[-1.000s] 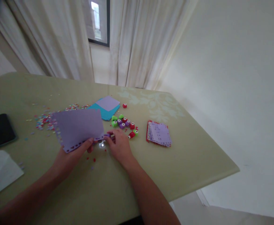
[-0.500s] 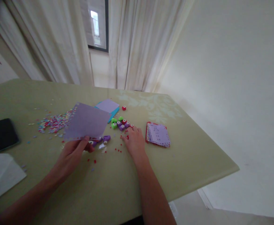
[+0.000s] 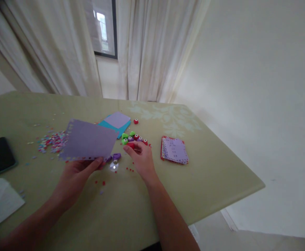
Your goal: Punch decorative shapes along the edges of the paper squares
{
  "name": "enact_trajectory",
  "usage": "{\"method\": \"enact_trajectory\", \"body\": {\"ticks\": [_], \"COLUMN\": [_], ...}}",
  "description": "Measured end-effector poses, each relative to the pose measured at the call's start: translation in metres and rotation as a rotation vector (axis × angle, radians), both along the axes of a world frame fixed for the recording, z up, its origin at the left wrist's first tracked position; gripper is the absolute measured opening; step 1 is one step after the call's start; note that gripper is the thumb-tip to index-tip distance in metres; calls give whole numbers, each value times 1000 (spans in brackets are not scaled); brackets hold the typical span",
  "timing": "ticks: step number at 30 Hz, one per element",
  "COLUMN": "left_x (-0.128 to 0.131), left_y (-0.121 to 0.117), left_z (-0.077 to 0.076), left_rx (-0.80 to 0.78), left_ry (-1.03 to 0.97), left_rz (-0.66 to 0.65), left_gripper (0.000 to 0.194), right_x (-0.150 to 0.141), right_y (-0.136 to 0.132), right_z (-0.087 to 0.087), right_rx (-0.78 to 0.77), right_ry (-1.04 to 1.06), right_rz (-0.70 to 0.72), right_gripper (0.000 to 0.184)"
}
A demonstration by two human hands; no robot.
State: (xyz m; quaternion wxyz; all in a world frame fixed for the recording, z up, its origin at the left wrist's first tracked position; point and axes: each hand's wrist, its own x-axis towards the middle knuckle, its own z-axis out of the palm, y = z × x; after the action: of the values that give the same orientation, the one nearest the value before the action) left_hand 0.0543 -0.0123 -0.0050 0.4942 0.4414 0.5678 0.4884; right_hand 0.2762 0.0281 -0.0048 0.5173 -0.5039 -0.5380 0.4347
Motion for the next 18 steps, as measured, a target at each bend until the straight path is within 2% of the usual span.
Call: {"method": "enact_trajectory", "body": {"ticks": [5, 8, 11, 14, 18], "left_x": [-3, -3, -1, 0, -2], "left_y": [2, 0, 1, 2, 5], "left_z": [-15, -15, -8, -4, -10], "left_rx": [-21, -34, -31, -34, -25], "left_ry": [-8, -7, 15, -3, -25], "left_rz": [49, 41, 38, 46, 46], "left_gripper": [42, 48, 50, 47, 45], "right_x": [-20, -27, -31, -32, -32], "right_y": [-6, -11, -13, -12, -12], "right_z": [-6, -6, -5, -6, -7], "right_rx": [-229, -317, -353, -372, -300], "right_ry": [312, 451, 481, 485, 465], "right_rz": [83, 158, 194, 190, 105], "right_gripper": [39, 49, 56, 56, 53]}}
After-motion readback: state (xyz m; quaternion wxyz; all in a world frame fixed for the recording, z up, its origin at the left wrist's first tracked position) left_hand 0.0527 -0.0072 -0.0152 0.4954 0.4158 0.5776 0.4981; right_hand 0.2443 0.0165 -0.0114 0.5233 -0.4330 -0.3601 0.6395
